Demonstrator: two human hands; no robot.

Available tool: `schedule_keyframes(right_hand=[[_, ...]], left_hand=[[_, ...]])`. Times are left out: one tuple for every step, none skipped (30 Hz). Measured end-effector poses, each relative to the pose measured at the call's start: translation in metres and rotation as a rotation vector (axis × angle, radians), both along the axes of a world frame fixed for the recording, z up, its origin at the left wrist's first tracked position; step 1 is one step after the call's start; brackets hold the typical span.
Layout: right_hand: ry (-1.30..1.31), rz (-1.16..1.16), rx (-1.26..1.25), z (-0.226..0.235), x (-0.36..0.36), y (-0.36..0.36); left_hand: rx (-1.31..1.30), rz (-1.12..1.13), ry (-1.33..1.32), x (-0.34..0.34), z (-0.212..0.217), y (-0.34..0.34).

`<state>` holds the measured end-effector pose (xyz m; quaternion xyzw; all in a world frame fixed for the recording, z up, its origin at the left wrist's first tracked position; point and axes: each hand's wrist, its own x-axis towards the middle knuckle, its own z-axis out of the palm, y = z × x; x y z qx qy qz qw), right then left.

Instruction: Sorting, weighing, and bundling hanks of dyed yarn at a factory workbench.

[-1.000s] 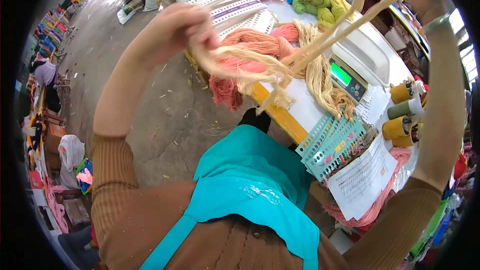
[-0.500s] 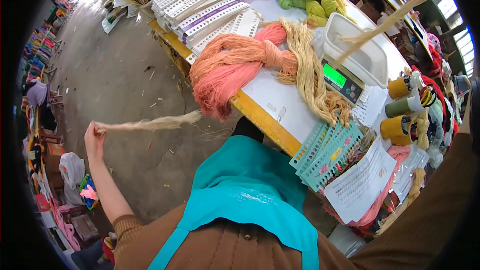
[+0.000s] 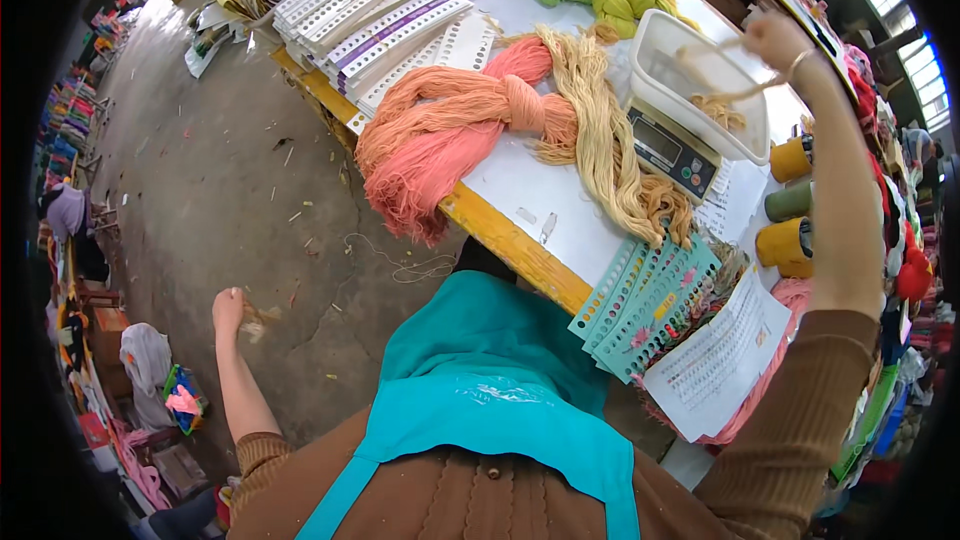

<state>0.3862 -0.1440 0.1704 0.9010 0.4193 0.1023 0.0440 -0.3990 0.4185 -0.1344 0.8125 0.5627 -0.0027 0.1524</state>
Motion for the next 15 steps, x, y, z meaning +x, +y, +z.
schedule_keyframes(right_hand=[[-0.132,-0.046,-0.078,-0.025,-0.018,-0.006],[-0.162,-0.143,0.009,-0.047,-0.043,-0.004],[-0.136,-0.244,0.076,-0.059,-0.068,-0.008],[-0.069,-0.35,0.113,-0.065,-0.088,-0.013],[-0.159,-0.325,0.168,-0.074,-0.113,-0.019],[-0.207,-0.288,0.162,-0.079,-0.132,-0.023],[-0.26,-0.209,0.198,-0.085,-0.149,-0.026],[-0.313,-0.129,0.233,-0.09,-0.165,-0.027],[-0.307,-0.132,0.23,-0.094,-0.183,-0.027],[-0.342,-0.096,0.288,-0.097,-0.202,-0.027],[-0.378,-0.064,0.345,-0.099,-0.221,-0.029],[-0.395,-0.058,0.375,-0.101,-0.243,-0.037],[-0.273,-0.065,0.433,-0.109,-0.258,-0.042],[-0.149,-0.074,0.488,-0.119,-0.273,-0.047],[-0.072,-0.089,0.489,-0.13,-0.29,-0.052]], left_hand=[[0.043,-0.034,0.067,0.003,-0.002,-0.002],[0.027,-0.016,0.049,-0.002,-0.005,-0.002],[0.024,-0.029,0.05,0.007,-0.004,-0.002],[-0.043,-0.043,-0.008,0.024,0.002,-0.007],[-0.11,-0.052,-0.063,0.037,0.005,-0.013],[-0.112,-0.059,-0.06,0.042,0.004,-0.016],[-0.262,-0.023,-0.269,0.045,0.001,-0.019],[-0.412,0.013,-0.479,0.05,-0.002,-0.022],[-0.415,0.012,-0.473,0.057,-0.004,-0.029],[-0.511,0.042,-0.577,0.067,-0.006,-0.038],[-0.609,0.071,-0.68,0.078,-0.009,-0.046],[-0.581,0.062,-0.7,0.078,-0.003,-0.056],[-0.671,0.072,-0.793,0.086,-0.005,-0.061],[-0.766,0.083,-0.883,0.095,-0.007,-0.067],[-0.772,0.076,-0.877,0.106,-0.005,-0.075]])
